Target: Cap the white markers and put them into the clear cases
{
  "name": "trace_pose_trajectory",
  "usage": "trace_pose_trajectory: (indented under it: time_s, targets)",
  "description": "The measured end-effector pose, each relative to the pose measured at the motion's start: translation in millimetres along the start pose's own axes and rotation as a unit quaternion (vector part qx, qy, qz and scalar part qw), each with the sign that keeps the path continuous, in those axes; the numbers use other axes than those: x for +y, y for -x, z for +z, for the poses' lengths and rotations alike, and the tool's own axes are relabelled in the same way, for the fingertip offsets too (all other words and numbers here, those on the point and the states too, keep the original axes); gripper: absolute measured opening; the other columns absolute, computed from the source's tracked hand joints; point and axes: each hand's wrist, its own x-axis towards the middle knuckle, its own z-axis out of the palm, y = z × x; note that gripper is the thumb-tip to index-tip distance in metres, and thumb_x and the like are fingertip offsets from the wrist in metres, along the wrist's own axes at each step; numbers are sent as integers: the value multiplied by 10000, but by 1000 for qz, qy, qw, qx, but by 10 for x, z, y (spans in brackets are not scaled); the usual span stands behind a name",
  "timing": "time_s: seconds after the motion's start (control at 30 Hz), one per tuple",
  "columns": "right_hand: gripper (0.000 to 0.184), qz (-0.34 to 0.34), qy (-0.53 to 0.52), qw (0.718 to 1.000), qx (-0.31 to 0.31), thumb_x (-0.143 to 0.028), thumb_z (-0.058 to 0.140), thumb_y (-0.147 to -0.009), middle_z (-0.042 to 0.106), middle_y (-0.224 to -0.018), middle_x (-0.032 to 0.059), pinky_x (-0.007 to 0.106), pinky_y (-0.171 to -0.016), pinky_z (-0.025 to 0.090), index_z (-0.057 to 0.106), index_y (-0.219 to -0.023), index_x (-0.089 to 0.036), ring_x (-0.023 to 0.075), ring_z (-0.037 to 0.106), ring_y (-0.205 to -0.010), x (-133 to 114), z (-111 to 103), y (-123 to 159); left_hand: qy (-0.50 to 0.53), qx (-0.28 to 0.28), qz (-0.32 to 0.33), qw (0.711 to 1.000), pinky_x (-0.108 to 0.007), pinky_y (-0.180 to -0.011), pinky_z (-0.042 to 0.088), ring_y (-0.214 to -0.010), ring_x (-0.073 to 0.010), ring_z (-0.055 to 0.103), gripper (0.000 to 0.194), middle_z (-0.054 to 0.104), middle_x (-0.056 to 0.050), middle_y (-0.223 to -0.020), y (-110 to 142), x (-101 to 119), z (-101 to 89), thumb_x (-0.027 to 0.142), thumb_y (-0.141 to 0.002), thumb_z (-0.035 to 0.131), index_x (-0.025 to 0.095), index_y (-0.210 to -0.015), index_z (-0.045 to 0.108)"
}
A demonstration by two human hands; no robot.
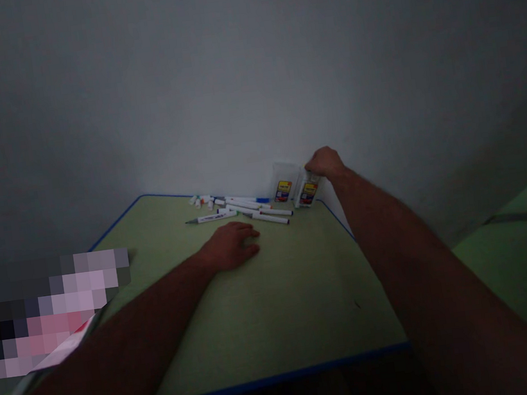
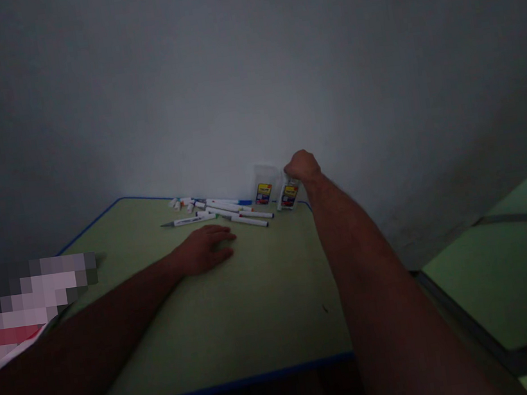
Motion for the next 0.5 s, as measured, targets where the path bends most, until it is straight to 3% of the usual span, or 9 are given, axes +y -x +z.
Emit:
trace_pose_trajectory:
  time_s: [0.1,0.5]
  targets:
    - [336,38,7,999,-26,-226,685,-754,691,-1043,232,417,-879,530,741,-1014,-19,340,664,-1017,-15,-21,10,3,2,1,1000,-428,-1099,390,-1292,-279,543,477,622,-121,-1382,3,4,-4,460,-908,538,210,-1291,672]
    - [378,56,-34,998,-4,-256,717,-703,698,-1009,240,412,-812,545,736,-1000,-22,324,677,-950,-26,-74,67,2,0,0,1000,-433,-1100,390,-1293,-286,541,488,618,-126,-1384,2,-8,4,471,-908,536,210,-1298,671]
